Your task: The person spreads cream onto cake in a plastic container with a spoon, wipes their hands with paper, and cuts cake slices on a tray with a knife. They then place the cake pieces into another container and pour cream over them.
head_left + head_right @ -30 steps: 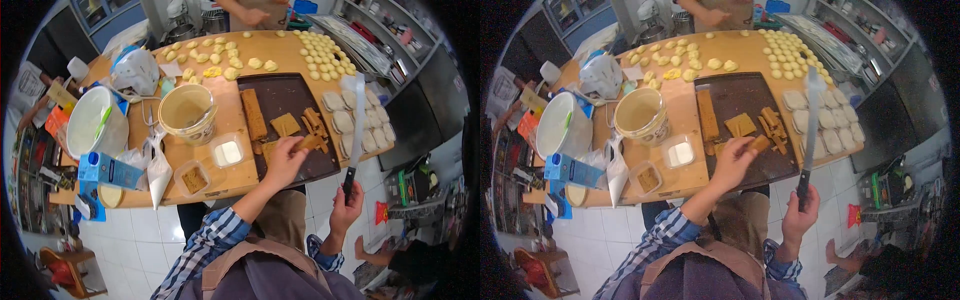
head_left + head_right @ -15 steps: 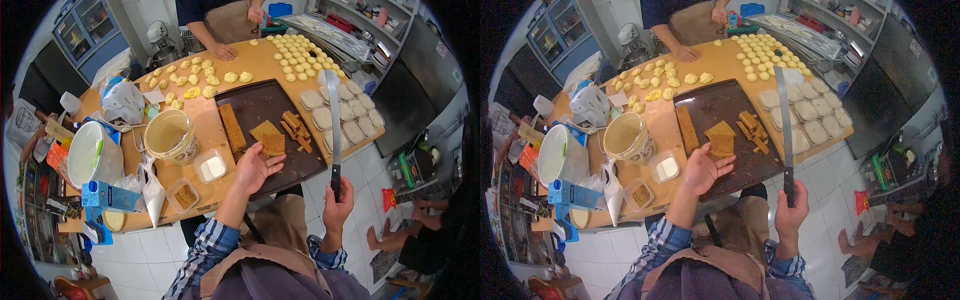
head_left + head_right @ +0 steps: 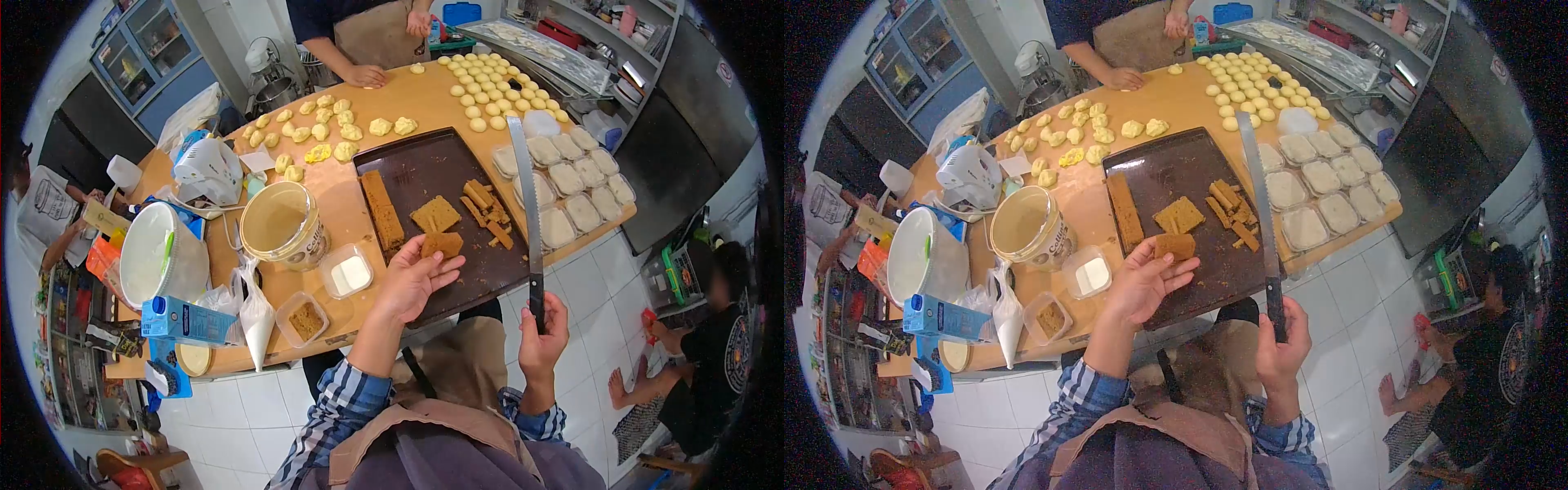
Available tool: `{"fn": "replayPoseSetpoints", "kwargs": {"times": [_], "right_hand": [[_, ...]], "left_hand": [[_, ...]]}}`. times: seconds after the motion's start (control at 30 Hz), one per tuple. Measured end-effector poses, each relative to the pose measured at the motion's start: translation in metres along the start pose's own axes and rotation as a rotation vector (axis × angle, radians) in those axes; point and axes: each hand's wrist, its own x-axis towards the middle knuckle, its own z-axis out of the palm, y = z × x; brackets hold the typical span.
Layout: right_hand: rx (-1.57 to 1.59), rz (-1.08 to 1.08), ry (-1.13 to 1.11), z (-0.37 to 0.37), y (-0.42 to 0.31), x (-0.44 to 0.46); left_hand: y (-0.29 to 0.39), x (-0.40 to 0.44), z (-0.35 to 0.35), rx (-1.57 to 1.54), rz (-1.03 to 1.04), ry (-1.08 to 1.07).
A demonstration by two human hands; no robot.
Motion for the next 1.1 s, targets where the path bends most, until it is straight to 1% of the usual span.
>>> {"fn": "replayPoseSetpoints", "kwargs": {"times": [0.1,0.17,0.27,0.37,0.47,0.67,0.77,0.87,0.97,1.07,1.1], "right_hand": [[0.021,-0.013,0.023,0.0,0.008,0.0],[-0.036,0.003,-0.003,-0.002,0.008,0.002],[-0.115,0.004,-0.022,-0.004,0.006,0.003],[-0.117,0.028,-0.024,-0.004,0.004,0.003],[-0.074,0.031,-0.018,-0.005,0.006,0.002],[-0.08,0.005,-0.034,-0.008,0.009,0.002],[-0.091,-0.009,-0.029,-0.009,0.014,0.001],[-0.094,0.006,-0.012,-0.011,0.017,0.002],[-0.084,-0.004,-0.008,-0.013,0.013,0.002],[-0.076,-0.013,-0.003,-0.017,0.011,0.003],[-0.072,-0.014,0.001,-0.018,0.011,0.003]], "left_hand": [[0.0,0.0,0.001,0.005,0.033,-0.042],[-0.001,0.001,0.001,-0.035,0.029,-0.054],[-0.002,0.004,0.003,-0.054,0.015,0.01],[-0.01,0.011,0.004,0.144,0.063,0.115],[-0.011,0.008,0.011,0.25,0.22,0.04],[-0.015,0.011,0.009,0.247,0.266,-0.039],[-0.02,0.014,0.012,0.262,0.266,-0.011],[-0.018,0.024,0.014,0.569,0.233,-0.074],[-0.015,0.035,0.021,1.007,0.024,-0.045],[-0.013,0.049,0.035,1.395,0.101,-0.004],[-0.013,0.051,0.039,1.45,0.146,0.026]]}}
